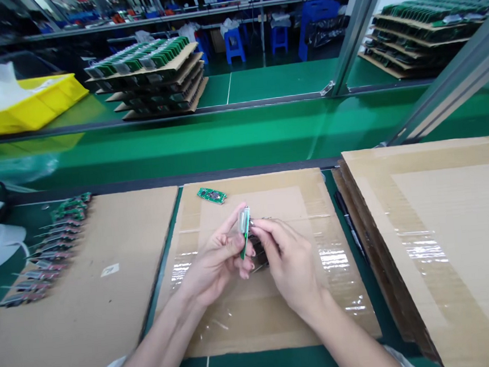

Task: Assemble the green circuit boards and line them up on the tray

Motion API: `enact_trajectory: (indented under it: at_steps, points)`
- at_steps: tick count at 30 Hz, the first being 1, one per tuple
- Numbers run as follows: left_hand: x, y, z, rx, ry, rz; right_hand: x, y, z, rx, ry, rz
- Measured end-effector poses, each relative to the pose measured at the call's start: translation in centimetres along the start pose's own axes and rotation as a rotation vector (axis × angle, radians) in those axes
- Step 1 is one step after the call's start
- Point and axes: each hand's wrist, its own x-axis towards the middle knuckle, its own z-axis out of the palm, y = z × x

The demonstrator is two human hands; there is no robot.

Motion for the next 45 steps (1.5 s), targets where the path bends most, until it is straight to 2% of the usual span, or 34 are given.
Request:
enact_trajectory:
  at_steps: [4, 7, 11, 19, 22, 26, 28, 31, 33, 37, 41, 45]
  points:
    - [-0.3, 0.3, 0.6, 0.185, 0.126, 0.113, 0.2, 0.0, 0.1, 0.392, -0.065, 0.354]
    - [-0.6, 0.3, 1.2, 0.275, 0.204, 0.178, 0.5, -0.1, 0.3, 0.646, -0.123, 0.503]
    - [-1.0, 0.1, 1.7, 0.341, 0.266, 0.224, 0.7, -0.2, 0.4, 0.798, -0.158, 0.577]
    - [-1.2, -0.3, 1.9, 0.346, 0.300, 0.239, 0.7, -0.4, 0.4, 0.881, -0.183, 0.630]
    - [-1.1, -0.3, 1.8, 0.371, 0.300, 0.229, 0.5, -0.1, 0.5, 0.851, -0.171, 0.609]
    - [-1.0, -0.2, 1.5, 0.531, 0.295, 0.258, 0.2, 0.3, 0.7, 0.579, -0.067, 0.447]
    - [-0.7, 0.2, 1.1, 0.690, 0.314, 0.323, 0.0, 0.6, 0.8, 0.416, -0.009, 0.336]
    - [0.1, 1.1, 0.5, 1.035, 0.468, 0.467, 0.1, 1.1, 0.8, 0.252, 0.124, 0.220]
    - [1.0, 1.8, 0.0, 1.229, 0.525, 0.506, 0.4, 1.3, 0.7, 0.219, 0.238, 0.180]
    - [2.8, 2.2, -0.4, 1.450, 0.436, 0.415, 1.0, 1.5, 0.6, 0.234, 0.370, 0.165]
    - [3.4, 1.6, -0.5, 1.496, 0.322, 0.347, 1.2, 1.7, 0.6, 0.250, 0.382, 0.185]
    - [3.0, 1.2, -0.8, 1.529, 0.202, 0.393, 1.1, 1.7, 0.5, 0.260, 0.375, 0.207]
